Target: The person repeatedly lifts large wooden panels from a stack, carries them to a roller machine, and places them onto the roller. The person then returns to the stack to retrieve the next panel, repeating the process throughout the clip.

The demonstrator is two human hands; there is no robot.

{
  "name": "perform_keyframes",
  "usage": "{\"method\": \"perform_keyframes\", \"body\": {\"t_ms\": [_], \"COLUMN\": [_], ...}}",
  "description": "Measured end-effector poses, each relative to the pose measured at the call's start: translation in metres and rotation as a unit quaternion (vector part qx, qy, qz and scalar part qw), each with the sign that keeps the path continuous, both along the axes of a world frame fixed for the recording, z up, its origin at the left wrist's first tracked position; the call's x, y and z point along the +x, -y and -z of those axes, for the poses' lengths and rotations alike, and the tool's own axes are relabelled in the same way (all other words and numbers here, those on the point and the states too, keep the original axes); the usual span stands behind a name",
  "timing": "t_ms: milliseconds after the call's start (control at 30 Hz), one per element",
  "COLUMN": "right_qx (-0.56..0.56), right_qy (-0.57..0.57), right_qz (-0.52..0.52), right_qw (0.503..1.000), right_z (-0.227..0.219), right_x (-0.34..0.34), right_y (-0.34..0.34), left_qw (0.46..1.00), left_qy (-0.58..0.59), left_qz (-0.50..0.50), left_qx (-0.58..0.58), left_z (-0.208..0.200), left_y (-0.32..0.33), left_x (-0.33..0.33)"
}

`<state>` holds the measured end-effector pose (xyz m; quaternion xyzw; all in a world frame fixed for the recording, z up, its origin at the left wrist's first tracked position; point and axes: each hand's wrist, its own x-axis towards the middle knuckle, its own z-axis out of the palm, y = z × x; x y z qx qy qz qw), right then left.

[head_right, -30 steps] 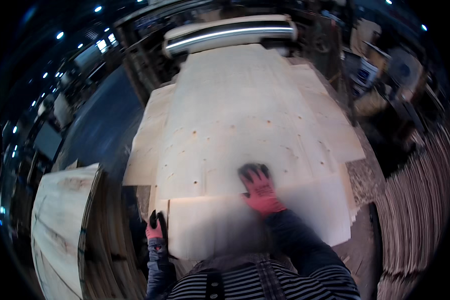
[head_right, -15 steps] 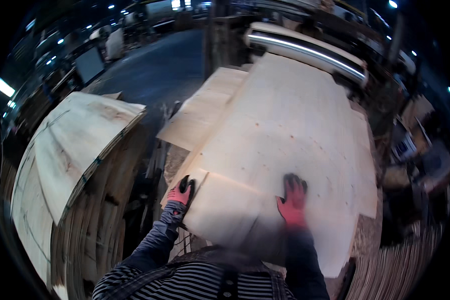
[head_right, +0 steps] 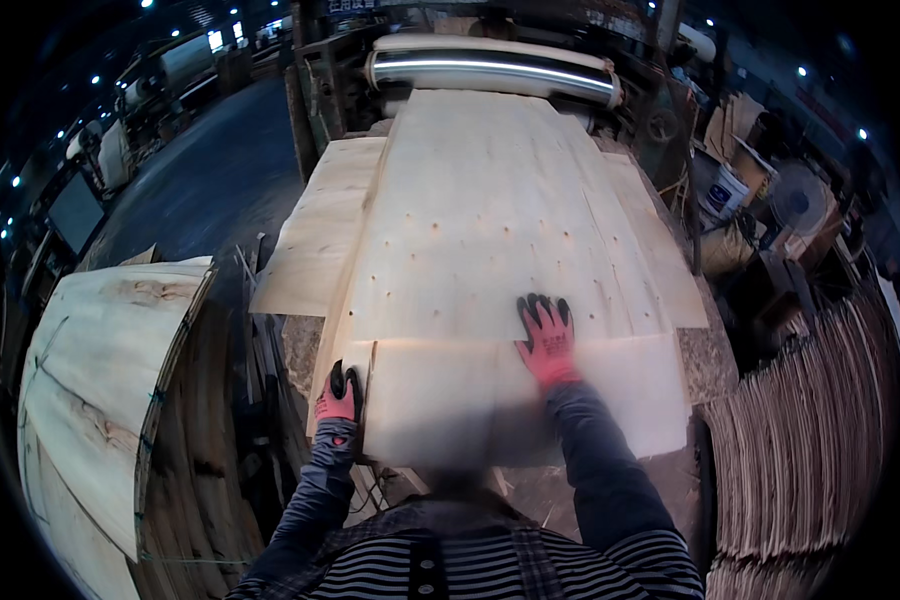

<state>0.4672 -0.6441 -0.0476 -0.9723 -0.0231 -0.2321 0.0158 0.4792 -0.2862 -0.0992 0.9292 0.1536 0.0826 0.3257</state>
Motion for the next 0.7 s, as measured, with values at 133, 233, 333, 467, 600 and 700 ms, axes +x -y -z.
{"method": "perform_keyframes", "body": {"t_ms": [133,233,333,467,600,700], "right_qx": [-0.023,-0.037,-0.033,-0.019,0.0,0.006], "right_qy": [-0.004,-0.007,-0.023,-0.045,-0.06,-0.044], "right_qz": [0.036,0.051,0.067,0.065,0.057,0.038], "right_qw": [0.999,0.998,0.997,0.997,0.997,0.998], "right_z": [-0.004,-0.006,-0.006,-0.001,0.004,0.004], "right_x": [-0.003,-0.004,-0.003,0.001,0.002,0.003], "right_y": [-0.006,-0.009,-0.01,-0.005,0.001,0.003], "left_qw": [0.999,0.999,0.999,0.999,0.999,0.997], "left_qy": [-0.033,-0.051,-0.021,-0.043,-0.048,-0.033], "left_qz": [0.003,0.005,0.023,-0.002,-0.007,-0.004], "left_qx": [0.003,-0.017,-0.034,-0.006,-0.021,-0.072], "left_z": [-0.003,-0.006,-0.009,-0.015,-0.025,-0.034], "left_y": [-0.002,-0.004,-0.004,0.001,0.005,0.007], "left_x": [0.0,-0.001,-0.003,-0.004,-0.007,-0.01]}}
